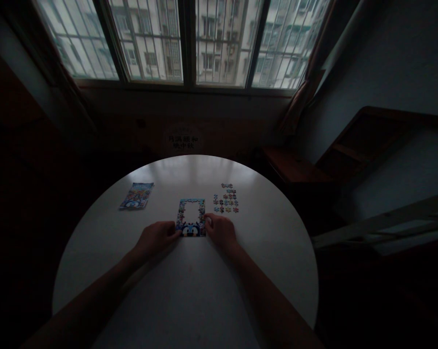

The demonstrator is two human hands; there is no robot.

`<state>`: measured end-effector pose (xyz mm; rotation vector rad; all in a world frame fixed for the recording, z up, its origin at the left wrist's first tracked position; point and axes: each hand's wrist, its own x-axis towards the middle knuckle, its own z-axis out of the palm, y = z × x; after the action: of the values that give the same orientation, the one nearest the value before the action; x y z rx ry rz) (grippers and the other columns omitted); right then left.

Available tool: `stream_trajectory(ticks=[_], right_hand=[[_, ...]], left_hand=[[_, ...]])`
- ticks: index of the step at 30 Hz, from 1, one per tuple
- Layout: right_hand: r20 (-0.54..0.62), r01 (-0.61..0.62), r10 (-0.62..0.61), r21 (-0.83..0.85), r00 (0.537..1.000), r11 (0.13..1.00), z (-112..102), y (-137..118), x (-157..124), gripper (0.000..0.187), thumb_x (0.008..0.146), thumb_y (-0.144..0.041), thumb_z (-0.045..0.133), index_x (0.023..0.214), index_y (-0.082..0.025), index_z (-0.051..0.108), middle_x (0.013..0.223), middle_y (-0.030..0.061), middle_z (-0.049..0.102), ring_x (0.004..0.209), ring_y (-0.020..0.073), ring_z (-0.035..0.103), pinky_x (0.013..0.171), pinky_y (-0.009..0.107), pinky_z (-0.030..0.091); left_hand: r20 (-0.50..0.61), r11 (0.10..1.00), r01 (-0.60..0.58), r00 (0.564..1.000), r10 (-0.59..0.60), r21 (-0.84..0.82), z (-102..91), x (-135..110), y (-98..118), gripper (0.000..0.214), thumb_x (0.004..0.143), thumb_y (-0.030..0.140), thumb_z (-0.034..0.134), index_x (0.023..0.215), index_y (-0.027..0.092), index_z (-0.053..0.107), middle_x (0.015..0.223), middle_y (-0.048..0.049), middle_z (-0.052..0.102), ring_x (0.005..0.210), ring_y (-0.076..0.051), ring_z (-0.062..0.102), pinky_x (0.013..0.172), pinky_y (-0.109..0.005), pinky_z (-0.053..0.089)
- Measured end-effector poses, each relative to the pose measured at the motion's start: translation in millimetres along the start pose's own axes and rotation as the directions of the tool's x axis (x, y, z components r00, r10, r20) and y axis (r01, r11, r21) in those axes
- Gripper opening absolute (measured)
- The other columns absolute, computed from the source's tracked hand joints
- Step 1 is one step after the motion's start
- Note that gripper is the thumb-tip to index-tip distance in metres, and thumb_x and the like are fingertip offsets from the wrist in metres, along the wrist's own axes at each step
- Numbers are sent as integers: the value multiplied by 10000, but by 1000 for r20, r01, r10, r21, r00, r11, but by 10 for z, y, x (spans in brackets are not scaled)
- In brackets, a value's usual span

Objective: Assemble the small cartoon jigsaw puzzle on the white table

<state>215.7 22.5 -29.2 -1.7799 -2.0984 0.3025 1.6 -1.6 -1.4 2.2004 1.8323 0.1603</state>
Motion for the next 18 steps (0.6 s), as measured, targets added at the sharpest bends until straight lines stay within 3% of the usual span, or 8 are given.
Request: stream_trajectory(ticks=[18], right_hand=[[10, -12, 12, -10, 1000, 1000, -20, -26, -5, 328, 862, -304, 456, 1110, -256, 665, 840, 33, 717, 693, 148, 627, 669, 232, 397]], left_hand=[[-21, 1000, -7, 1000, 7, -7, -7, -6, 2, 279, 833, 440, 491, 754, 204, 617, 730, -13, 656, 626, -141, 558, 542, -239, 262]])
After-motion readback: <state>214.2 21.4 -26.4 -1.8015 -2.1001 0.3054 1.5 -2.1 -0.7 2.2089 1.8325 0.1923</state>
